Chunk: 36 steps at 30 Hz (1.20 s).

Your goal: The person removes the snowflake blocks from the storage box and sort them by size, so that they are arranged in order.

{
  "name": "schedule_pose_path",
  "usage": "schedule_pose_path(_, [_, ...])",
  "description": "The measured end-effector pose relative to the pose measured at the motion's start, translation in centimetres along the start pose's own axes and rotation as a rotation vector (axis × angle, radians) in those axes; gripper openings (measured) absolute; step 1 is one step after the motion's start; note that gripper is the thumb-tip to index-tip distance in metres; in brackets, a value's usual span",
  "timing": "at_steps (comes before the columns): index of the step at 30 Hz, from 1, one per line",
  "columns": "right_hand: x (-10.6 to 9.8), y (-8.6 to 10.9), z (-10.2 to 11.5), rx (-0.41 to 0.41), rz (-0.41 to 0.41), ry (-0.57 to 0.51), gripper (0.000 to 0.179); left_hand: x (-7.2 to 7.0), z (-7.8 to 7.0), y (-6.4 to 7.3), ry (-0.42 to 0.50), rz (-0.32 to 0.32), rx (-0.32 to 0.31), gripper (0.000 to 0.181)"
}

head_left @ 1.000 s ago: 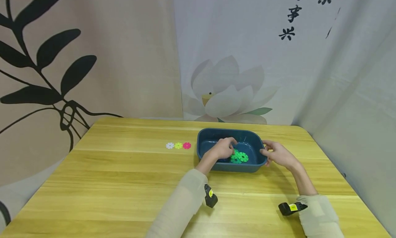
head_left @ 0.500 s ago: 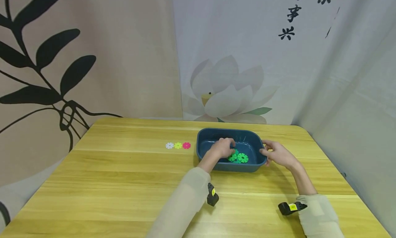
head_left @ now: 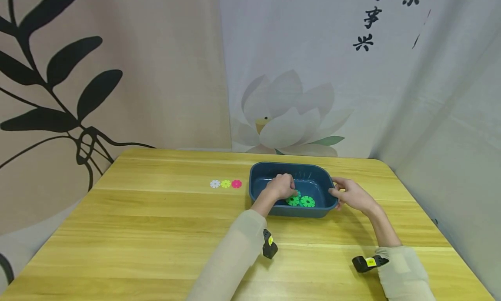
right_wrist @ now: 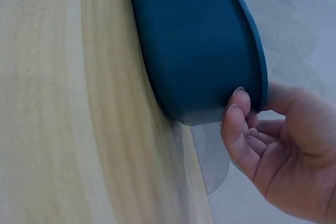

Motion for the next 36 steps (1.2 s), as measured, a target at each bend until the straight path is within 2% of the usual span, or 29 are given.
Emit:
schedule_pose_path(5, [0.0, 0.0, 0.1, 0.011, -0.001, -0.011, 0.058, -0.4, 0.0, 0.1, 0.109, -0.021, 0.011, 0.018])
schedule_pose_path(8, [0.0, 0.0, 0.2, 0.012, -0.001, -0.015, 0.057, -0.8, 0.1, 0.2, 0.184, -0.055, 0.015, 0.015])
schedule_pose_path(16, [0.0, 0.1, 0.2, 0.014, -0.006, -0.013, 0.058, -2.4, 0.7, 0.3, 0.387, -0.209, 0.015, 0.006])
schedule_pose_path(21, [0.0, 0.1, 0.3, 0.012, -0.004, -0.015, 0.058, -3.5, 0.8, 0.7, 0.412, -0.276, 0.044, 0.007])
schedule_pose_path(27, [0.1, 0.1, 0.4, 0.014, -0.005, -0.016, 0.058, -4.6, 1.3, 1.7, 0.418, -0.308, 0.077, 0.009])
schedule_pose_path(30, [0.1, 0.0, 0.3, 0.016, -0.004, -0.021, 0.058, -5.1, 1.8, 2.3, 0.447, -0.327, 0.090, 0.008])
schedule_pose_path(36, [0.1, 0.0, 0.3, 0.016, -0.002, -0.028, 0.059, -6.2, 2.9, 3.7, 0.566, -0.360, 0.131, 0.009])
Point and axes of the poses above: each hand's wrist, its own y-axis away from the middle knuckle, its own x-axis out of the palm, z = x × y, the point moved 10 cm from there along -y, towards the middle knuckle, and after that the axes turned 9 degrees about -y, right-handed, at the moved point
